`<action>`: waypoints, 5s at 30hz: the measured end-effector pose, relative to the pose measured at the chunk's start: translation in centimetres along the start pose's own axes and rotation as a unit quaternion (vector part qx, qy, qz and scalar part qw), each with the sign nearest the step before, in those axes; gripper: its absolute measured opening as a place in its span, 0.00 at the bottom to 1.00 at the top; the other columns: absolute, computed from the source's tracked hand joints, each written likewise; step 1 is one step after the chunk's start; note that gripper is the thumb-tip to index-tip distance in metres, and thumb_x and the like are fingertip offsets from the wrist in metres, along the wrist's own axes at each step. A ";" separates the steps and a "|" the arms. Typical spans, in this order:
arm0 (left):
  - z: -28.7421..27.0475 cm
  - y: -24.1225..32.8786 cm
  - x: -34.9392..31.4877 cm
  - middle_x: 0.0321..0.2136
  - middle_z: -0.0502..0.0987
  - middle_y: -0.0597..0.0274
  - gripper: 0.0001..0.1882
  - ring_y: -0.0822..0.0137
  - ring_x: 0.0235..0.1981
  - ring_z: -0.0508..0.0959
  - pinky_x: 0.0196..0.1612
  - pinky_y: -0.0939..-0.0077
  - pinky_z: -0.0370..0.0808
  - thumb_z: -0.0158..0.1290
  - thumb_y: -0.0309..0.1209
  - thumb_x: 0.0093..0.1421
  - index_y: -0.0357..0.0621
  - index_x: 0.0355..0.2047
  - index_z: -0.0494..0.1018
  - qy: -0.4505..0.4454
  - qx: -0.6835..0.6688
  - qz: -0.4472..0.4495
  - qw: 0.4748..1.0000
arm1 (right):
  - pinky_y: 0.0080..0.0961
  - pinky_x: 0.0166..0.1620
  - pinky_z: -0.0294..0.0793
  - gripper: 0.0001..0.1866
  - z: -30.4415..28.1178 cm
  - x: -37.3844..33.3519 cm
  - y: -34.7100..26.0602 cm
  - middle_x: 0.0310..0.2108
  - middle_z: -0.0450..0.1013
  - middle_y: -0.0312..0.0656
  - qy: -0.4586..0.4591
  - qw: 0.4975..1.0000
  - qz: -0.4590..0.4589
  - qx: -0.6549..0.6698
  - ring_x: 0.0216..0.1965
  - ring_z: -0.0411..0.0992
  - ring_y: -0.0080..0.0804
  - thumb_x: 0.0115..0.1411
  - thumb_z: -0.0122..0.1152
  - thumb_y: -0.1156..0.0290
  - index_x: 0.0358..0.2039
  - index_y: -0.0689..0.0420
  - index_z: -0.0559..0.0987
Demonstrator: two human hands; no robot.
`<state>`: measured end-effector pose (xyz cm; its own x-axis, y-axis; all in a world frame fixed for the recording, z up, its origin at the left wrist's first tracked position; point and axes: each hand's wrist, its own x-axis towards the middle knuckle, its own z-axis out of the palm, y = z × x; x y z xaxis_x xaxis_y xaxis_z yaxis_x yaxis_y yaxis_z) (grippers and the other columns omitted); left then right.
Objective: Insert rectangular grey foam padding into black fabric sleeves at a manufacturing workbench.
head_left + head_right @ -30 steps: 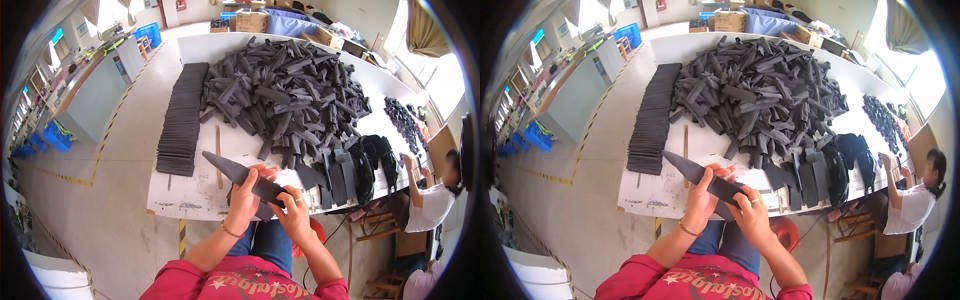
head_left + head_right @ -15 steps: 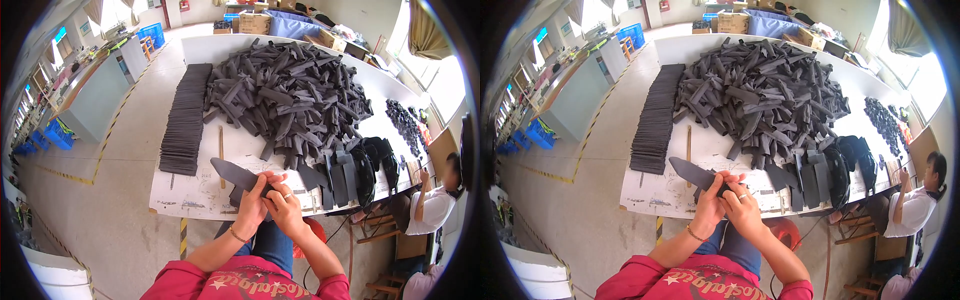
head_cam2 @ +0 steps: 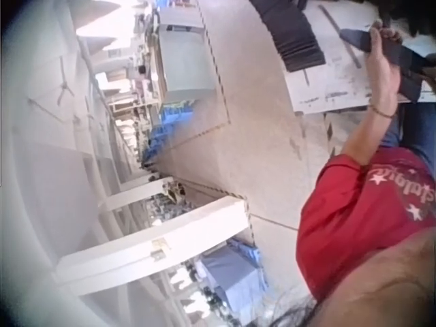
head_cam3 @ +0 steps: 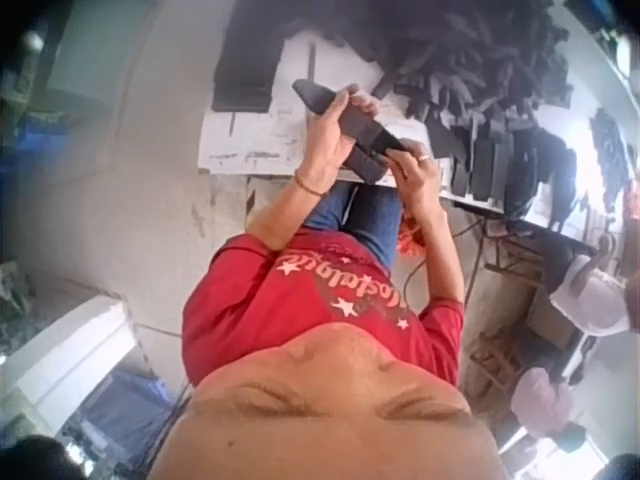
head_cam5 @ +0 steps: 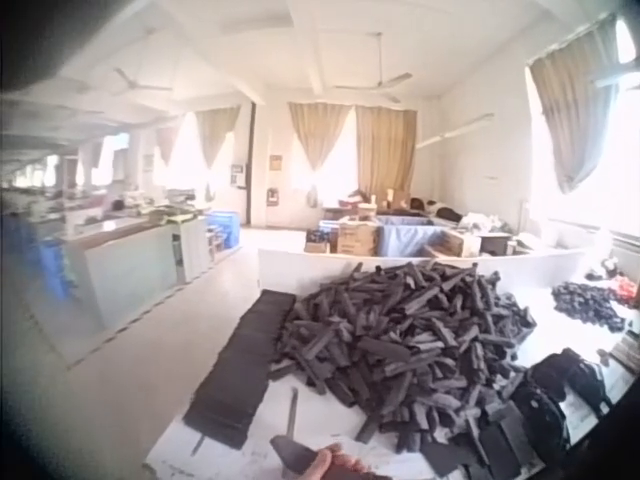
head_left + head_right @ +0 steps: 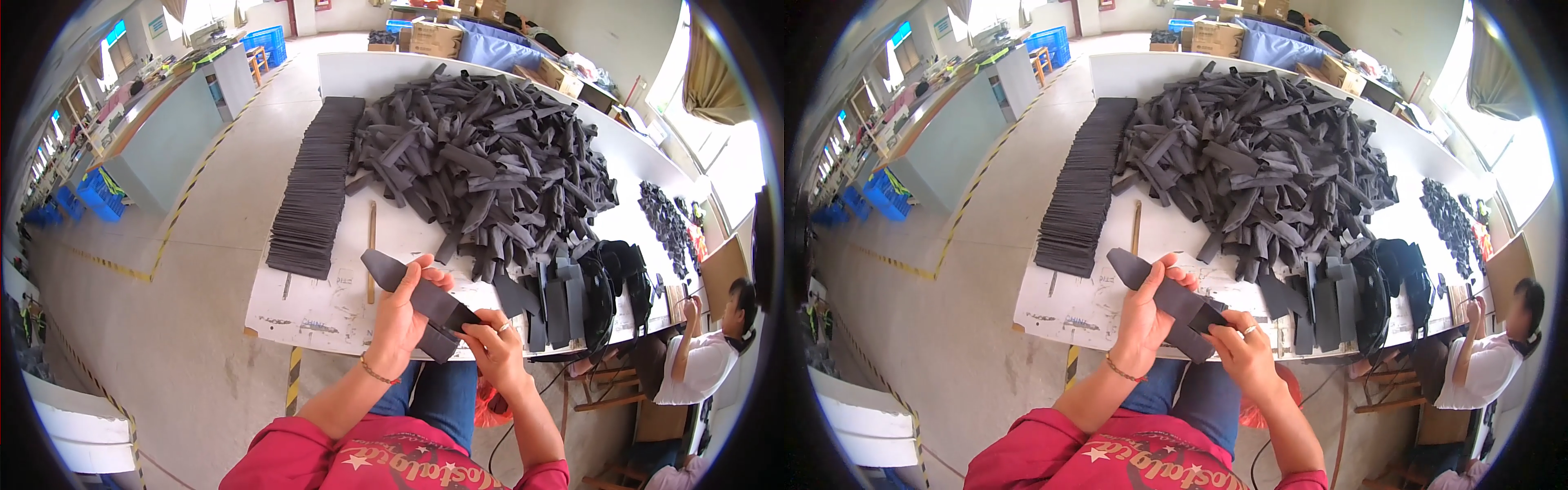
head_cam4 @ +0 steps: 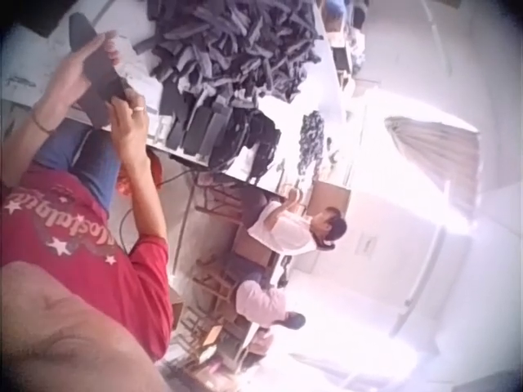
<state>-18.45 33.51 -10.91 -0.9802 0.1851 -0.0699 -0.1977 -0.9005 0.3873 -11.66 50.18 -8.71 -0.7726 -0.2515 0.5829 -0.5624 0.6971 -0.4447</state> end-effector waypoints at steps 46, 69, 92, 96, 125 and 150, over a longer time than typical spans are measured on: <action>-0.9 -1.2 -0.2 0.46 0.78 0.53 0.23 0.51 0.55 0.72 0.63 0.53 0.65 0.45 0.43 0.68 0.38 0.54 0.67 -0.076 0.055 0.049 0.994 | 0.22 0.35 0.73 0.09 4.3 1.3 -0.8 0.33 0.72 0.36 0.086 0.801 0.398 0.439 0.31 0.70 0.23 0.65 0.57 0.68 0.37 0.62 0.76; -3.6 -0.7 -2.2 0.34 0.78 0.60 0.15 0.66 0.37 0.79 0.40 0.67 0.80 0.57 0.37 0.62 0.39 0.42 0.73 0.058 0.051 -0.025 0.997 | 0.30 0.38 0.75 0.19 4.8 -0.5 -0.4 0.36 0.74 0.46 0.158 0.987 0.006 -0.036 0.35 0.74 0.43 0.46 0.59 0.89 0.40 0.61 0.80; -4.7 -1.5 -4.0 0.29 0.80 0.54 0.11 0.67 0.27 0.81 0.30 0.76 0.80 0.56 0.30 0.63 0.31 0.38 0.75 -0.050 0.317 -0.129 0.938 | 0.17 0.36 0.71 0.10 5.0 -1.4 0.9 0.32 0.75 0.36 0.085 0.764 0.410 0.490 0.31 0.71 0.20 0.64 0.58 0.71 0.41 0.64 0.76; -4.9 -0.5 -3.9 0.27 0.80 0.57 0.12 0.68 0.26 0.80 0.30 0.77 0.79 0.56 0.32 0.63 0.33 0.37 0.75 -0.020 0.334 -0.094 0.938 | 0.16 0.33 0.69 0.09 4.5 -1.8 1.6 0.31 0.75 0.34 0.048 0.804 0.408 0.429 0.29 0.70 0.18 0.63 0.58 0.74 0.41 0.65 0.77; -9.2 6.4 17.1 0.24 0.77 0.64 0.09 0.75 0.24 0.76 0.27 0.82 0.73 0.55 0.29 0.61 0.33 0.34 0.75 0.139 0.496 0.152 0.843 | 0.38 0.44 0.71 0.16 3.8 -5.9 17.2 0.39 0.72 0.50 -0.009 0.932 0.261 -0.252 0.43 0.69 0.49 0.53 0.66 0.68 0.39 0.62 0.76; -6.3 5.7 27.7 0.30 0.81 0.60 0.09 0.70 0.25 0.78 0.30 0.80 0.71 0.62 0.30 0.52 0.34 0.27 0.79 0.103 0.592 0.224 0.768 | 0.30 0.40 0.70 0.10 4.6 -5.9 15.6 0.35 0.73 0.41 -0.159 0.856 0.166 -0.464 0.38 0.71 0.35 0.55 0.54 0.72 0.37 0.60 0.78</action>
<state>-46.79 31.02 -16.40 -0.9524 -0.2140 0.2173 0.1865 0.1551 0.9701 -17.20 59.50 -22.22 -0.9685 -0.0029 0.2491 0.0658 0.9615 0.2670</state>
